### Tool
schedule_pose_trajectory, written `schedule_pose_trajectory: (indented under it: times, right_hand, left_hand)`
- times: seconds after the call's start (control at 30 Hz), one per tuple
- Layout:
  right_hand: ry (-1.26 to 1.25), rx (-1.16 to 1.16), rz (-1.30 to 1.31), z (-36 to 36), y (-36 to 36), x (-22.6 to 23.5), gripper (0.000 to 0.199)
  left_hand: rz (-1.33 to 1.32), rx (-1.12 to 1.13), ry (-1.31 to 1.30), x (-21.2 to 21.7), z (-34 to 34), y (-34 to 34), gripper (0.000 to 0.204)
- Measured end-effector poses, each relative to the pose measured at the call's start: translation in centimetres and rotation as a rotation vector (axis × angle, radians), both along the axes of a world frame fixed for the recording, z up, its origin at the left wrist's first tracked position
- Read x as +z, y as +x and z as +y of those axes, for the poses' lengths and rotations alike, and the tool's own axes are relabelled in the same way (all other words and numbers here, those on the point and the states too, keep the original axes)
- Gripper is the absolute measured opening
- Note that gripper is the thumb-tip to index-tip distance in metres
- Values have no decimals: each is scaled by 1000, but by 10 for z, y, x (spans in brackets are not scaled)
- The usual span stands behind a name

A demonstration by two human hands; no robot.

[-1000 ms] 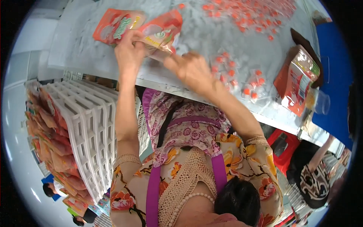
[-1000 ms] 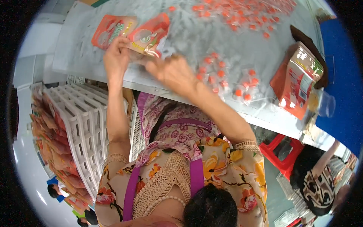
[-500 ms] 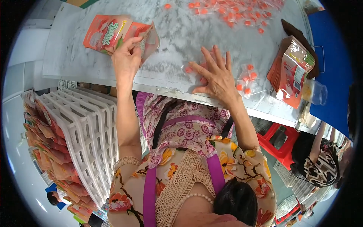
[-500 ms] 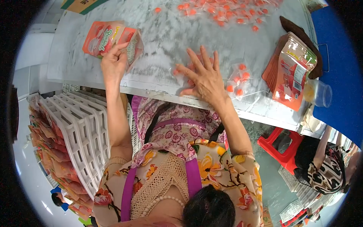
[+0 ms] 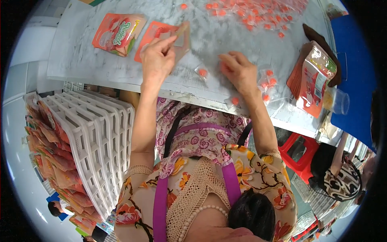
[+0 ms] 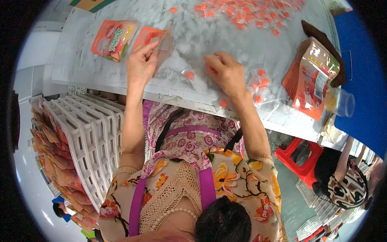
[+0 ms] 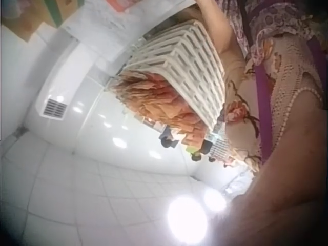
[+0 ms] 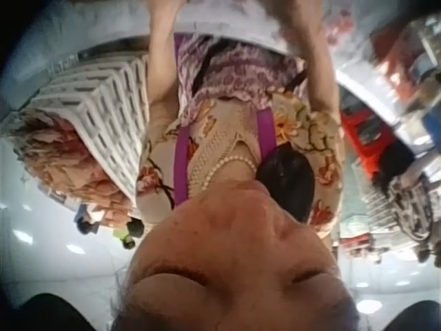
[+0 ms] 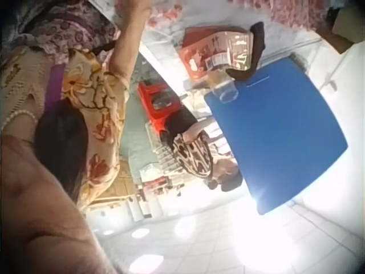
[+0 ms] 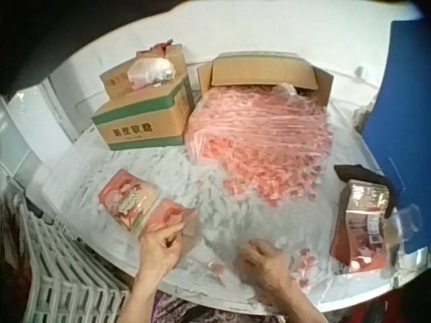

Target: Manual packaging of small individual candies into larger product bags and organizing them into storage trays.

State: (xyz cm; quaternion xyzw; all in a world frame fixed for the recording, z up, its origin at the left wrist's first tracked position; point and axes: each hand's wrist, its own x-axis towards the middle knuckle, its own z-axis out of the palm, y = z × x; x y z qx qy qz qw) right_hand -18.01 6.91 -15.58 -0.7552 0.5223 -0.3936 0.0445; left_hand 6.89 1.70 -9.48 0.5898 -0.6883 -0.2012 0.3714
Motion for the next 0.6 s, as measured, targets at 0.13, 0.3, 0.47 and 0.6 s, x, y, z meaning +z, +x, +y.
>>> schedule_pose_trajectory:
  times: [0.13, 0.3, 0.47, 0.6]
  right_hand:
    - [-120, -127, -433, -18, 4, 34, 22]
    - [31, -117, -1713, -39, 54, 101, 26]
    - [19, -181, -1887, -57, 95, 93, 23]
    - [132, -251, -1414, -46, 97, 77, 18]
  left_hand:
    - [-18, 10, 3, 14, 7, -23, 31]
    - [-146, -76, 94, 34, 8, -54, 32]
    - [-36, -109, 92, 33, 3, -64, 29]
    - [148, -32, 289, 35, -2, -59, 28]
